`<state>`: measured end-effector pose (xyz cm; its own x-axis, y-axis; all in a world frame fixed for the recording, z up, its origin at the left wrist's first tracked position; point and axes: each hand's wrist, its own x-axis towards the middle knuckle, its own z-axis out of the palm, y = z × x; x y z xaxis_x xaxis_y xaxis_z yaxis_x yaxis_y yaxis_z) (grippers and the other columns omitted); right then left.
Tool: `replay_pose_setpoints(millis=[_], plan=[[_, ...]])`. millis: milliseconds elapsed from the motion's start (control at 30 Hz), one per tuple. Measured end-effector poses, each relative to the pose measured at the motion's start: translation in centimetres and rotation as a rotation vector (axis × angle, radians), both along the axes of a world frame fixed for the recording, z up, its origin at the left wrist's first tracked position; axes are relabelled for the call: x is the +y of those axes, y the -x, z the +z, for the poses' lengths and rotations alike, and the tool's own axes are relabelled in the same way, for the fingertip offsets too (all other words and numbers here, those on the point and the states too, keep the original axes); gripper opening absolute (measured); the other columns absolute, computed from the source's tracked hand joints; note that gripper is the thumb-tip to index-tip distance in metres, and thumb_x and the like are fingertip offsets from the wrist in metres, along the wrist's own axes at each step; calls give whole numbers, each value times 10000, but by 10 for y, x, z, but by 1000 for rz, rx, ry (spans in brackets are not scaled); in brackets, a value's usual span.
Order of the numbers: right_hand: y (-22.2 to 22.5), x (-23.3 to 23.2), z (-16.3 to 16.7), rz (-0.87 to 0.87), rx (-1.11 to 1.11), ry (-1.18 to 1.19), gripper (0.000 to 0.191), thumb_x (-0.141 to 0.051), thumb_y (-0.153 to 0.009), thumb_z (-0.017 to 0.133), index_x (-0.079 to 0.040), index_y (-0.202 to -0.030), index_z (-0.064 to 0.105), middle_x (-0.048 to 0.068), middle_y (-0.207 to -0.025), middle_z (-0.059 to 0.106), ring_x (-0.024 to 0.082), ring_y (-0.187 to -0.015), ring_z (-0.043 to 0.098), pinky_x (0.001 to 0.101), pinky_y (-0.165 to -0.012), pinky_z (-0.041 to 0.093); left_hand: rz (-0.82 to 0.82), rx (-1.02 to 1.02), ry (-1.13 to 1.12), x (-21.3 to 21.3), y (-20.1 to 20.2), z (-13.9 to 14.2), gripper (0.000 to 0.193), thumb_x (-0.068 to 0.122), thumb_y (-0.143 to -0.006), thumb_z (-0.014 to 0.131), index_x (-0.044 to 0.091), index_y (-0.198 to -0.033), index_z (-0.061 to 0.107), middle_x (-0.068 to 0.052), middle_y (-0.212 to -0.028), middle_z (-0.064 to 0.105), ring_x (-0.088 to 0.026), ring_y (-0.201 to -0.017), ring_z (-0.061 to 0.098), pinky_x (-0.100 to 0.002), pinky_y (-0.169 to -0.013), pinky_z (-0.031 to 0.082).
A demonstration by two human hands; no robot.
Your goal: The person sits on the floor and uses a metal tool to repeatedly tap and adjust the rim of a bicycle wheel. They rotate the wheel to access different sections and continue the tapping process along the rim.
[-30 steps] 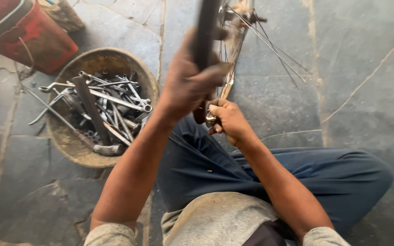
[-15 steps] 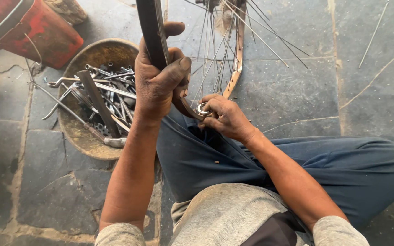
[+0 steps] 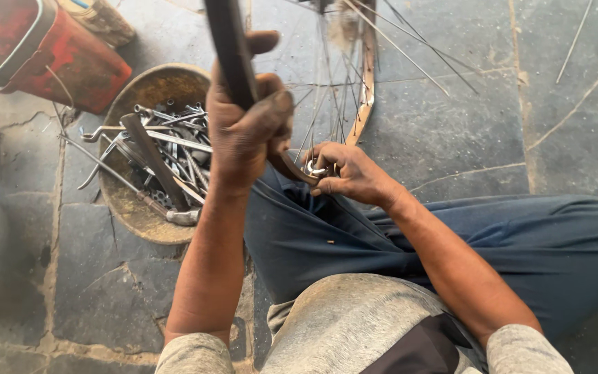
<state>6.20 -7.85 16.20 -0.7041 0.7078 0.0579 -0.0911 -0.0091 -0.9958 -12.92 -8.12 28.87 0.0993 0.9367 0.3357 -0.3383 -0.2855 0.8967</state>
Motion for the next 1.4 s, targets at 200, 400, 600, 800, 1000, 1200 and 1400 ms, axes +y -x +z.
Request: replay_pose_setpoints(millis=[200,400,600,800,1000,1200,1400], plan=[[1,1,0,28,-153,-141,353,-56,-782,842,-30,-1052,614,47,-876,724,165,-835,694,318,-730,577,28,36,10,-14,15,-8,577,91,-1026,742,6,-1480,395,-72,-664,592,-84,-472,522,-212,-422,408],[16,-49,-13,-500,-246,-757,213,-108,-850,835,-141,-976,665,76,-867,719,264,-742,697,368,-669,538,127,9,26,-17,23,-19,607,102,-1025,766,-18,-1499,407,-68,-647,577,-80,-446,497,-210,-410,380],[-4,-23,-17,-479,-238,39,149,-224,-1018,617,-80,-999,651,23,-811,729,114,-637,632,272,-567,516,47,-5,36,-11,26,-10,611,82,-996,751,-4,-1492,404,-69,-661,594,-87,-446,513,-220,-420,390],[-10,-7,2,-128,-332,337,211,-236,-1032,578,-102,-1127,710,97,-824,656,121,-634,605,280,-578,518,-11,42,60,-17,8,-10,606,21,-989,729,-26,-1497,402,-58,-635,571,-79,-452,506,-204,-394,376],[-19,5,20,44,571,250,231,-242,-1062,561,-37,-1123,648,132,-1213,724,153,-824,713,322,-751,615,-56,40,54,-17,2,-9,570,-12,-981,713,-47,-1465,414,-69,-660,590,-80,-470,515,-207,-413,375],[-60,18,-2,-408,291,637,194,-182,-1047,547,-17,-1103,634,168,-964,711,179,-721,712,319,-606,598,-32,45,43,-10,10,-8,600,-8,-913,734,-44,-1419,414,-111,-742,636,-99,-463,541,-258,-425,404],[-51,28,-36,-647,229,618,205,30,-943,547,-5,-1140,593,130,-1060,716,182,-797,740,305,-702,641,-87,75,56,-5,15,-3,587,13,-980,750,-56,-1469,432,-103,-654,601,-93,-448,519,-213,-411,391]])
